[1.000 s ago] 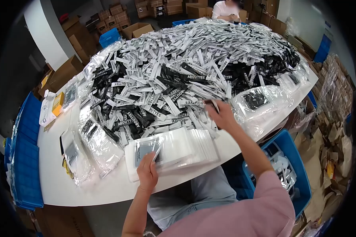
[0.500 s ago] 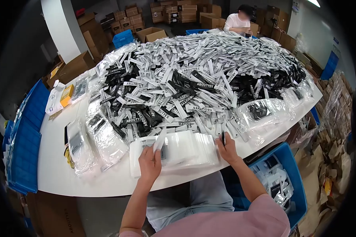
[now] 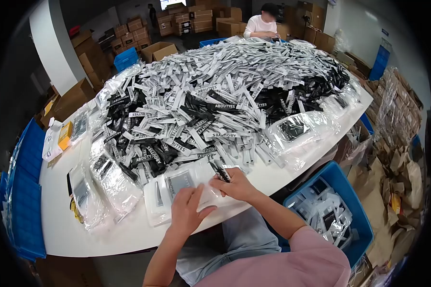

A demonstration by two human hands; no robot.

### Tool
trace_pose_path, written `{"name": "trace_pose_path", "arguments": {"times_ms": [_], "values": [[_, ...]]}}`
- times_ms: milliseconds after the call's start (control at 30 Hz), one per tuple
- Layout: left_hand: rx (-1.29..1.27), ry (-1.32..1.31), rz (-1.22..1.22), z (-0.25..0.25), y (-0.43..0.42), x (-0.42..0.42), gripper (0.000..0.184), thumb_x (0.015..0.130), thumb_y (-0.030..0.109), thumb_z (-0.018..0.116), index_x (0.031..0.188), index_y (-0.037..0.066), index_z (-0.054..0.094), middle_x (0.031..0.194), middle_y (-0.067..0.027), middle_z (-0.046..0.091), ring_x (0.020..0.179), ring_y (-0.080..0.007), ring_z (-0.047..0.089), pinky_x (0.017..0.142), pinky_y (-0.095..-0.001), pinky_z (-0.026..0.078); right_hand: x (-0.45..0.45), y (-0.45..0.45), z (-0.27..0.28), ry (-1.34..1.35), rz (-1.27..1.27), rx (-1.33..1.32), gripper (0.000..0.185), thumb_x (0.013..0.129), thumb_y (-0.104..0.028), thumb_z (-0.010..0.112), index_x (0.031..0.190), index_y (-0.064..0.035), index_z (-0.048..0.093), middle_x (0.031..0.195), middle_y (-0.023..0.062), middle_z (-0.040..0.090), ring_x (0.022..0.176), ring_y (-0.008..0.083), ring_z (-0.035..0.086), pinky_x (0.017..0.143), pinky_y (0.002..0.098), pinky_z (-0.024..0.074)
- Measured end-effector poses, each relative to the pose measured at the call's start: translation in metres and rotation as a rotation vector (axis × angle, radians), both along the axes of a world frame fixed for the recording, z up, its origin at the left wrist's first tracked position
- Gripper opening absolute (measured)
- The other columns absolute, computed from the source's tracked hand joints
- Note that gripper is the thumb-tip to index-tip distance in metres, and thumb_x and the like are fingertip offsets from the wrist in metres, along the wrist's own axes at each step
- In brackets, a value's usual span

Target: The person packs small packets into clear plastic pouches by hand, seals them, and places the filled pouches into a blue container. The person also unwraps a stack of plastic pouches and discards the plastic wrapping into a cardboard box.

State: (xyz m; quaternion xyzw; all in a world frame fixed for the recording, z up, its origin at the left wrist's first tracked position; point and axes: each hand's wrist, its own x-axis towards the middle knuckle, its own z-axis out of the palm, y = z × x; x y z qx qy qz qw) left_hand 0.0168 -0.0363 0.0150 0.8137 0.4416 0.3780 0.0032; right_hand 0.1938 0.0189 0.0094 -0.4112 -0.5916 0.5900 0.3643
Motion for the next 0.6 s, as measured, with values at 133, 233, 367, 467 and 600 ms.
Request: {"name": "trace_pose_path", "arguments": {"times_ms": [133, 233, 367, 467, 600], "values": [[-0.642, -0.776, -0.001, -0.017, -0.007, 0.000, 0.021, 0.083, 0.005, 0.059, 0.101, -0.005, 0.058, 0.085, -0.0056, 0.062, 0.076, -0.0100, 0.059, 0.067, -0.0248, 0.050, -0.022, -0.010, 0.002, -0.273, 0.048, 0.800, 0.019, 0.078, -0.019, 0.067, 0.082, -0.0011, 0.061, 0.059, 0.0066, 0.052, 0.055, 0.0096, 0.051, 0.054, 0.0227, 0.0420], [-0.779, -1.222, -0.077, -0.006, -0.006, -0.005, 0.014, 0.085, -0.001, 0.049, 0.093, -0.006, 0.060, 0.082, -0.0057, 0.064, 0.074, -0.0097, 0.059, 0.069, -0.0244, 0.051, -0.023, -0.014, 0.011, -0.209, 0.098, 0.675, 0.020, 0.075, -0.018, 0.068, 0.083, -0.0015, 0.058, 0.065, 0.0118, 0.055, 0.057, 0.0218, 0.055, 0.054, 0.0314, 0.0427], [-0.661, -1.028, 0.011, 0.007, -0.007, 0.003, 0.011, 0.081, -0.004, 0.052, 0.085, -0.005, 0.062, 0.076, -0.0038, 0.063, 0.068, -0.0068, 0.057, 0.064, -0.0215, 0.048, -0.027, -0.008, 0.008, -0.208, 0.106, 0.615, 0.022, 0.070, -0.016, 0.068, 0.082, -0.0031, 0.054, 0.069, 0.0118, 0.057, 0.063, 0.0290, 0.057, 0.051, 0.0364, 0.0427], [-0.558, -0.611, 0.129, 0.004, 0.000, -0.007, 0.008, 0.077, -0.004, 0.057, 0.082, -0.004, 0.063, 0.074, -0.0019, 0.062, 0.065, -0.0049, 0.053, 0.060, -0.0196, 0.045, -0.030, -0.010, 0.010, -0.354, 0.014, 0.903, 0.022, 0.064, -0.010, 0.068, 0.078, -0.0048, 0.052, 0.065, 0.0084, 0.054, 0.057, 0.0263, 0.055, 0.046, 0.0334, 0.0414], [-0.514, -0.844, 0.068, -0.010, 0.021, -0.021, 0.021, 0.063, -0.009, 0.064, 0.083, -0.003, 0.064, 0.072, 0.0000, 0.061, 0.065, -0.0054, 0.052, 0.059, -0.0190, 0.043, -0.037, -0.022, 0.017, -0.482, 0.111, 1.041, 0.024, 0.067, -0.016, 0.065, 0.085, -0.0064, 0.052, 0.075, 0.0067, 0.057, 0.065, 0.0245, 0.059, 0.052, 0.0349, 0.0463]]}}
